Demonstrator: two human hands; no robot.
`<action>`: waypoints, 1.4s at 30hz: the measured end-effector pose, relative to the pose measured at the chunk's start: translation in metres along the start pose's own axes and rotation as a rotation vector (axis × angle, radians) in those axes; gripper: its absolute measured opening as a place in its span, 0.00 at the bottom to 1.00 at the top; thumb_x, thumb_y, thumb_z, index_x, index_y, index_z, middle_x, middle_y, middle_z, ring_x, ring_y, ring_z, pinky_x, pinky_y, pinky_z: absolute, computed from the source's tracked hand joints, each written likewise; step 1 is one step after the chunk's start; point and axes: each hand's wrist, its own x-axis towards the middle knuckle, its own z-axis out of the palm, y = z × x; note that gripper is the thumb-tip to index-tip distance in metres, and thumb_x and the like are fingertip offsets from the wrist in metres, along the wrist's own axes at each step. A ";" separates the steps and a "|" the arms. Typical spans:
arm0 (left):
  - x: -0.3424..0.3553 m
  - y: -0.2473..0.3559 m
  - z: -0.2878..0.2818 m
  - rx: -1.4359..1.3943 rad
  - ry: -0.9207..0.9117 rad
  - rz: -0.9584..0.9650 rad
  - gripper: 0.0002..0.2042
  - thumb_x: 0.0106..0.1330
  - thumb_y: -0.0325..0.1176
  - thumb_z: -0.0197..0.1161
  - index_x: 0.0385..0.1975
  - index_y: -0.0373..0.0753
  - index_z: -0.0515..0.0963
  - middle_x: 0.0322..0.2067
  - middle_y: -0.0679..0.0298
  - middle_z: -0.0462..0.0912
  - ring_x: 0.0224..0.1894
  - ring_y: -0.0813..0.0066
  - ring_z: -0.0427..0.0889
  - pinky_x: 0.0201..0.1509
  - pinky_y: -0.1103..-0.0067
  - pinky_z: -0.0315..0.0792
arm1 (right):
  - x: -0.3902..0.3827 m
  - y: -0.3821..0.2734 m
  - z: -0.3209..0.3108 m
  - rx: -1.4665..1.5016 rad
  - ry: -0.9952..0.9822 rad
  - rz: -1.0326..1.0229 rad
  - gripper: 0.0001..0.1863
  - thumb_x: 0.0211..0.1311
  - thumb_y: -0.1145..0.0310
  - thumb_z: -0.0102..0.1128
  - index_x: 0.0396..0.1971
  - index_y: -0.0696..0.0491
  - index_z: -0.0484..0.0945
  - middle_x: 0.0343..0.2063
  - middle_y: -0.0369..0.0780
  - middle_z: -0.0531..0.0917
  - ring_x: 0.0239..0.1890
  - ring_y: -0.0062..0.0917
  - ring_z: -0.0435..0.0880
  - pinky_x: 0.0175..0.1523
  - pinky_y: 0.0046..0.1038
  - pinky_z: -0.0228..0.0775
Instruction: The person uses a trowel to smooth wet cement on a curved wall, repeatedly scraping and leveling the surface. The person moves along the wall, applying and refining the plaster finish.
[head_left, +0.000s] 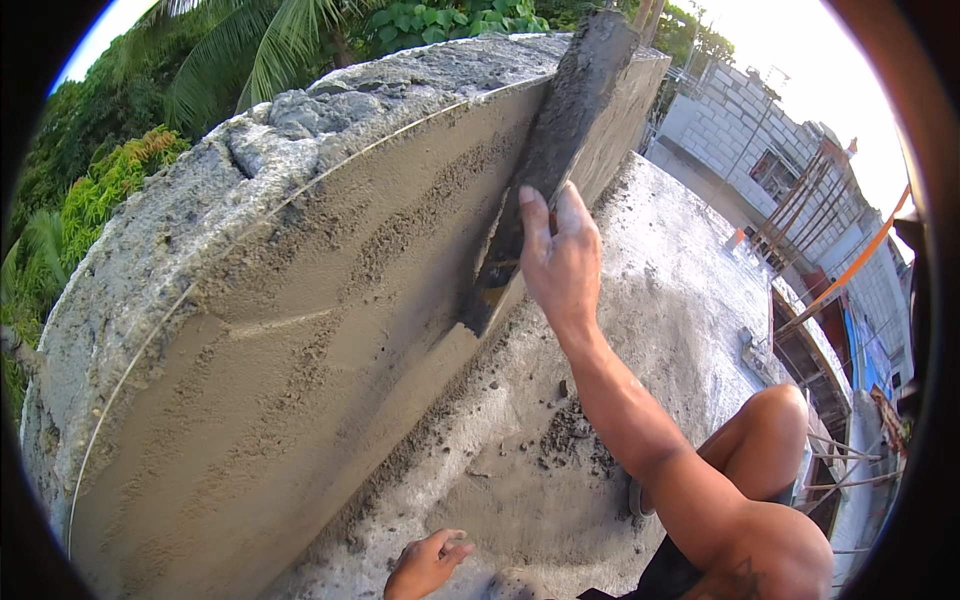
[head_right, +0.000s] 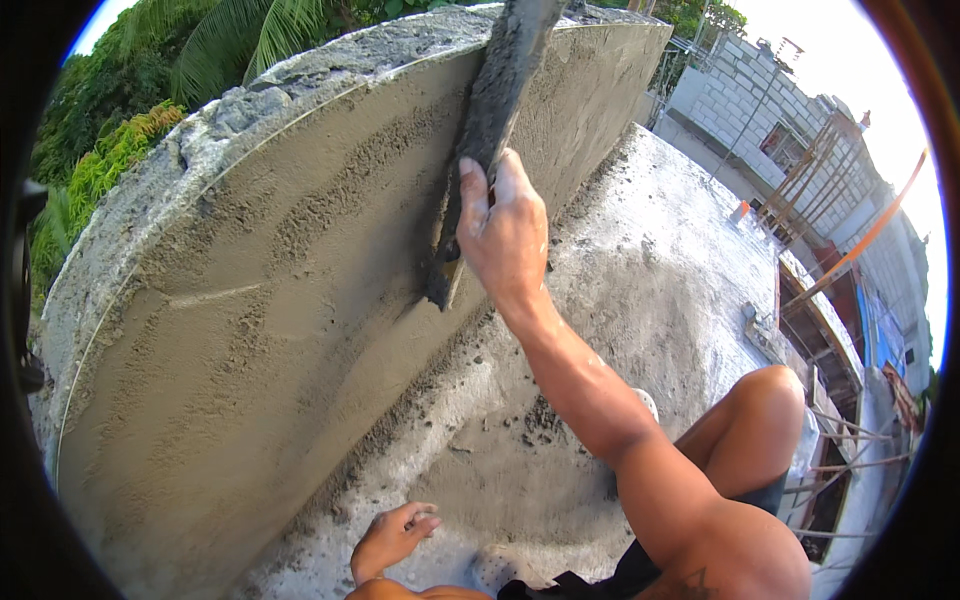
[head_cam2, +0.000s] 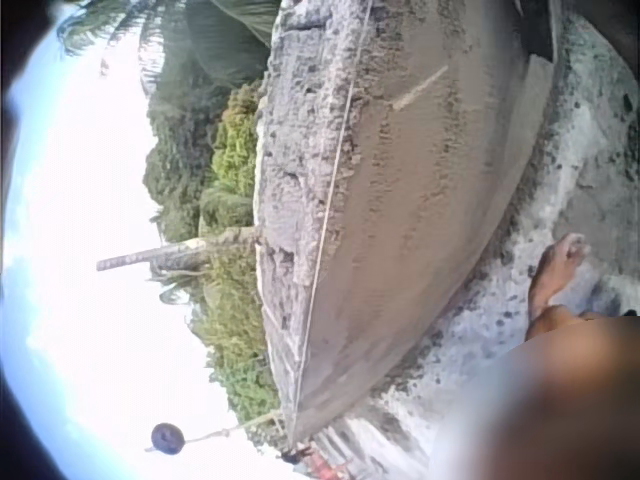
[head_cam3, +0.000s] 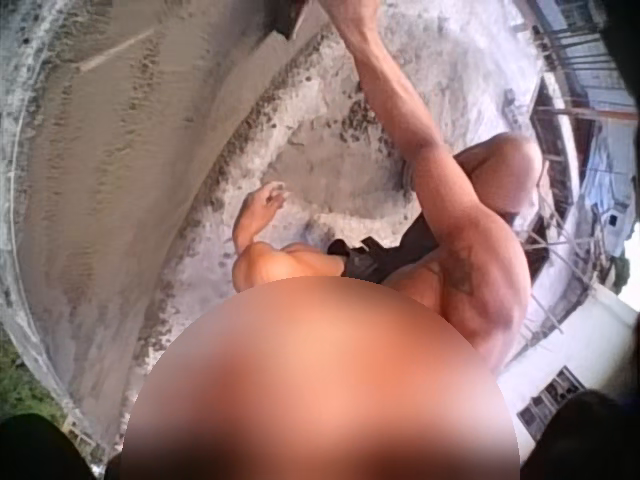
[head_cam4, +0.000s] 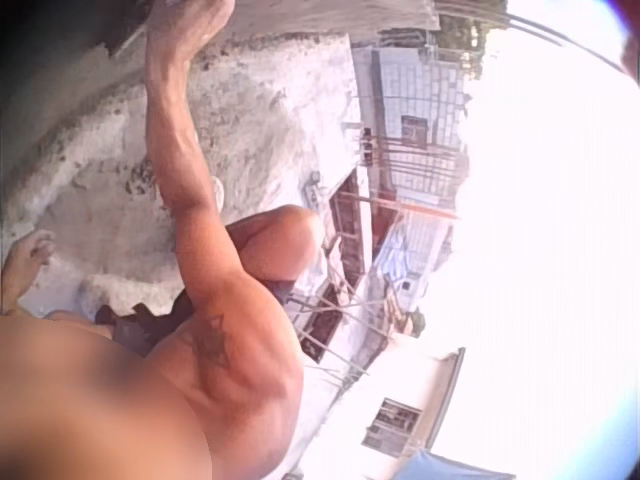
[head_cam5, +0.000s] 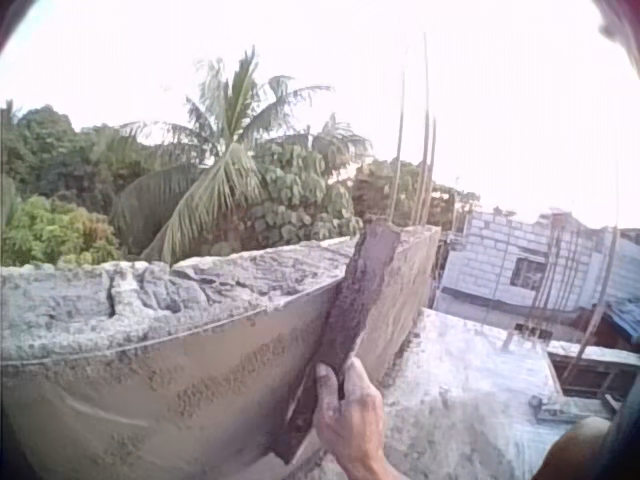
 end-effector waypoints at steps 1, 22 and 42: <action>0.001 0.001 -0.001 0.019 -0.005 -0.009 0.20 0.72 0.45 0.63 0.55 0.36 0.78 0.34 0.56 0.88 0.39 0.72 0.88 0.43 0.75 0.78 | -0.016 -0.009 0.003 0.063 -0.014 -0.025 0.11 0.72 0.67 0.56 0.36 0.61 0.72 0.27 0.52 0.80 0.28 0.47 0.82 0.34 0.41 0.73; 0.018 -0.006 0.015 0.036 -0.041 0.089 0.25 0.70 0.53 0.62 0.56 0.38 0.77 0.37 0.50 0.87 0.39 0.59 0.87 0.44 0.69 0.78 | -0.057 0.013 0.015 0.080 -0.119 0.203 0.11 0.73 0.66 0.58 0.37 0.60 0.77 0.23 0.44 0.78 0.20 0.26 0.74 0.27 0.32 0.68; 0.037 -0.052 0.033 0.078 0.213 -0.067 0.20 0.68 0.46 0.66 0.49 0.34 0.80 0.33 0.49 0.86 0.36 0.59 0.86 0.42 0.68 0.77 | -0.187 0.171 -0.002 -0.091 -0.509 0.469 0.17 0.68 0.57 0.64 0.31 0.58 0.82 0.21 0.45 0.83 0.18 0.25 0.75 0.24 0.34 0.69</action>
